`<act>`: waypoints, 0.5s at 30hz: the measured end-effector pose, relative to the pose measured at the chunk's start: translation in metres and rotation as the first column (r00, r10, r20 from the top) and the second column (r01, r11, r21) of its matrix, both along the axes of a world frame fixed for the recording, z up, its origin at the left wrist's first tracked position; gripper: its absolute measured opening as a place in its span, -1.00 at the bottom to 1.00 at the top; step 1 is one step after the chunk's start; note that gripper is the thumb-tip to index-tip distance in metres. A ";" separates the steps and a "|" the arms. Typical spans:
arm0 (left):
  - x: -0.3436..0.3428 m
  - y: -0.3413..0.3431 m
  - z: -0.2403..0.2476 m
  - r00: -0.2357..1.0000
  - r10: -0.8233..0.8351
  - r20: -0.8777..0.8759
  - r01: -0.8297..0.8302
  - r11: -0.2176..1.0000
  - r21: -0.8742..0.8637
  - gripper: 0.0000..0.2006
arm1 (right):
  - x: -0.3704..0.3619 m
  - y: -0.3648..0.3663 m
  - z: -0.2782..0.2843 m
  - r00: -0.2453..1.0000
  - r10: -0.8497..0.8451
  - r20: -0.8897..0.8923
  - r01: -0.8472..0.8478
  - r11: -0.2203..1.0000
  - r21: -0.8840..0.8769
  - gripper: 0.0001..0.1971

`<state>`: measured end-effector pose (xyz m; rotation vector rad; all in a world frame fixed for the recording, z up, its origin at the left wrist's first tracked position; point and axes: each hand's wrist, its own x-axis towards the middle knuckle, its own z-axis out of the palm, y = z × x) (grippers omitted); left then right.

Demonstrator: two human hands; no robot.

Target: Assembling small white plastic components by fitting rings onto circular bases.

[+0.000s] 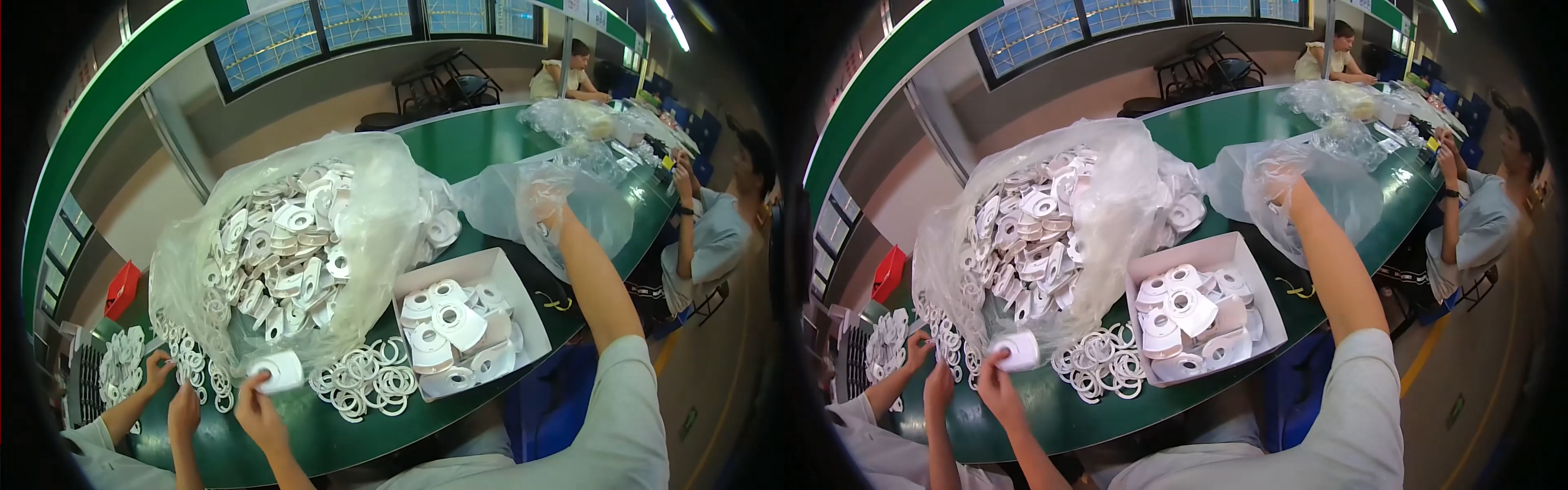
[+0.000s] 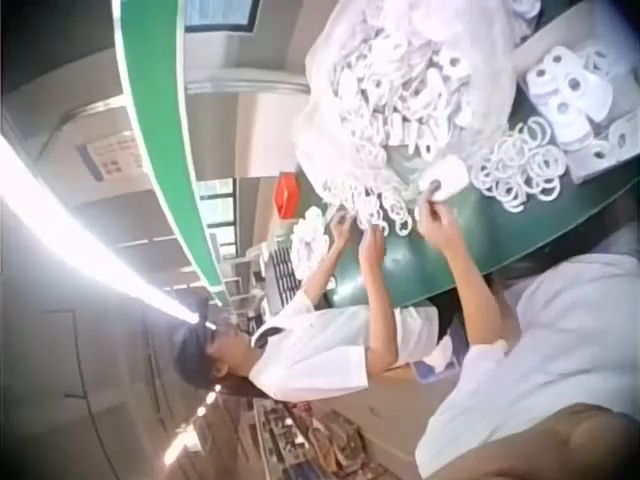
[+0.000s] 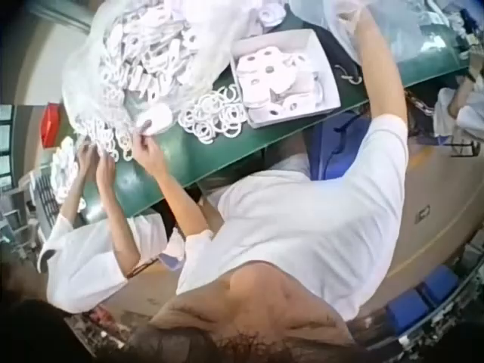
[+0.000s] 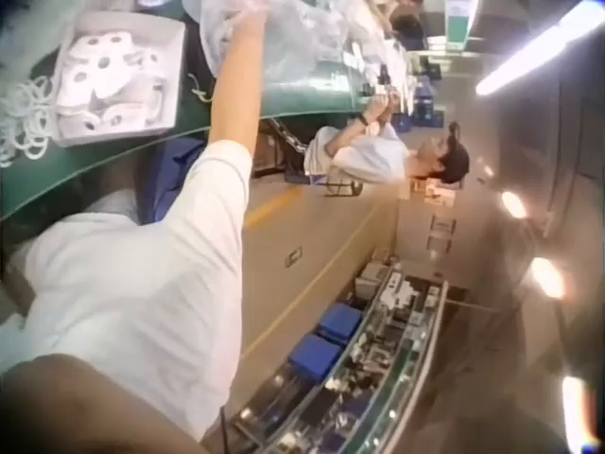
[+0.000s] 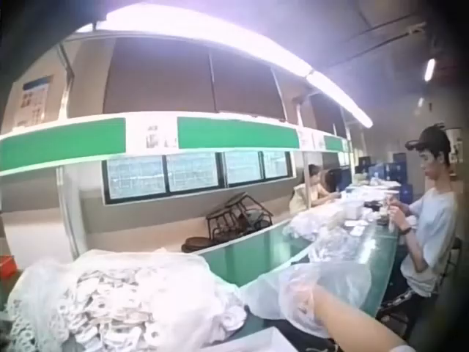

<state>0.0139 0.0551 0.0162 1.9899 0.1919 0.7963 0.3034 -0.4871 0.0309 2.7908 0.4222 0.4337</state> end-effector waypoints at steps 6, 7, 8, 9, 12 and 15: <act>-0.075 -0.020 -0.033 0.987 -0.139 -0.079 0.104 0.933 -0.345 -0.69 | 0.000 0.006 -0.036 0.970 -0.194 0.147 0.143 0.944 0.297 -0.69; -0.076 -0.027 -0.034 0.986 -0.150 -0.074 0.115 0.929 -0.351 -0.69 | 0.001 -0.010 -0.042 0.967 -0.203 0.152 0.152 0.945 0.291 -0.69; -0.077 -0.035 -0.034 0.984 -0.171 -0.046 0.136 0.898 -0.419 -0.68 | 0.009 -0.039 -0.060 0.916 -0.155 0.369 0.090 0.978 0.189 -0.63; -0.078 -0.040 -0.035 0.982 -0.186 -0.022 0.152 0.863 -0.482 -0.67 | 0.014 -0.056 -0.070 0.826 -0.078 0.558 0.045 0.996 0.073 -0.57; -0.086 -0.043 -0.038 0.978 -0.207 -0.036 0.164 0.860 -0.483 -0.66 | -0.017 -0.004 0.003 0.904 -0.101 0.415 0.070 0.994 0.089 -0.68; -0.080 -0.056 -0.042 0.960 -0.280 -0.030 0.227 0.833 -0.505 -0.63 | -0.010 -0.056 0.006 0.935 -0.025 0.353 0.001 0.998 0.067 -0.72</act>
